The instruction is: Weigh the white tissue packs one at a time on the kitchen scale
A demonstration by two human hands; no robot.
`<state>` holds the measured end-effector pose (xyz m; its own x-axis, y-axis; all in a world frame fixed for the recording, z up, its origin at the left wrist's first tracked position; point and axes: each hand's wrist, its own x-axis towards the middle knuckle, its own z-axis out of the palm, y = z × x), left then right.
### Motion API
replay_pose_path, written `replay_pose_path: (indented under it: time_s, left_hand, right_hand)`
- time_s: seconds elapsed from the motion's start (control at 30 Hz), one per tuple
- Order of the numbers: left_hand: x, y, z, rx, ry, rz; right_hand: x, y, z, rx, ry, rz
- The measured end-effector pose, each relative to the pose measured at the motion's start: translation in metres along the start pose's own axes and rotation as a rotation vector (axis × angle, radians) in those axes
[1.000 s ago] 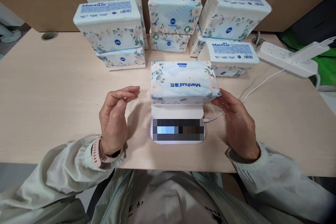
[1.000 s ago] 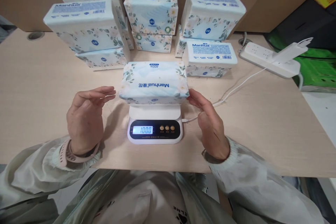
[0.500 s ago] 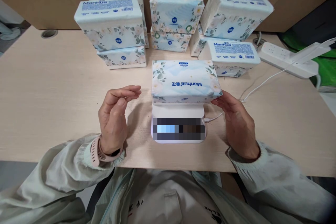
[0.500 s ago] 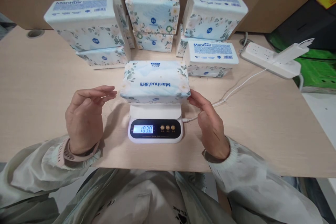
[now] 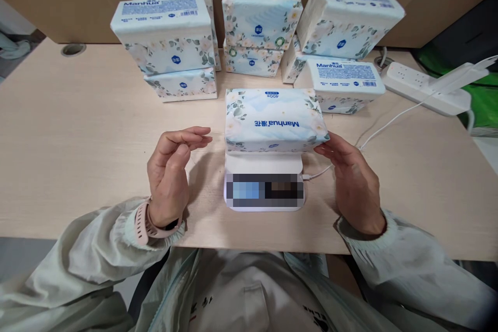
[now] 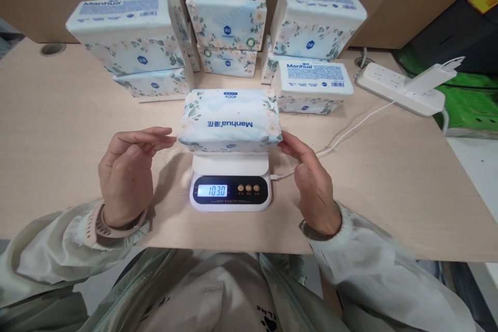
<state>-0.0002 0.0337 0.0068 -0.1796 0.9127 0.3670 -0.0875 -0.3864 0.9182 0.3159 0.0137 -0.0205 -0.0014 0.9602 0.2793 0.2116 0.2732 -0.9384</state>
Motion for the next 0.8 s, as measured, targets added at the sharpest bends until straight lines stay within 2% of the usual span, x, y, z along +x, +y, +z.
replay_pose_path:
  time_s: [0.2, 0.33, 0.4, 0.47, 0.57, 0.63, 0.7, 0.8]
  left_hand:
    - [0.000, 0.002, 0.001, 0.022, -0.006, 0.005]
    - [0.004, -0.004, -0.001, 0.075, -0.036, 0.008]
    - [0.007, -0.009, -0.001, 0.133, -0.126, -0.011]
    - [0.012, -0.012, 0.001, 0.160, -0.284, -0.039]
    - [0.019, -0.006, 0.011, 0.150, -0.483, -0.006]
    - [0.027, 0.003, 0.025, 0.133, -0.519, 0.057]
    - [0.040, 0.014, 0.045, 0.095, -0.540, 0.130]
    - [0.069, 0.022, 0.087, 0.035, -0.634, 0.218]
  right_hand:
    - [-0.001, -0.002, 0.000, -0.001, 0.007, -0.018]
    - [0.009, 0.000, 0.005, 0.041, 0.014, -0.021]
    - [0.018, 0.001, 0.009, 0.074, -0.015, -0.011]
    - [0.026, 0.003, 0.015, 0.040, -0.088, -0.033]
    - [0.033, 0.006, 0.019, -0.127, -0.139, -0.207]
    - [0.037, 0.008, 0.017, -0.186, -0.047, -0.358]
    - [0.048, 0.007, 0.010, -0.168, 0.139, -0.464]
    - [0.077, 0.004, -0.009, -0.110, 0.429, -0.560]
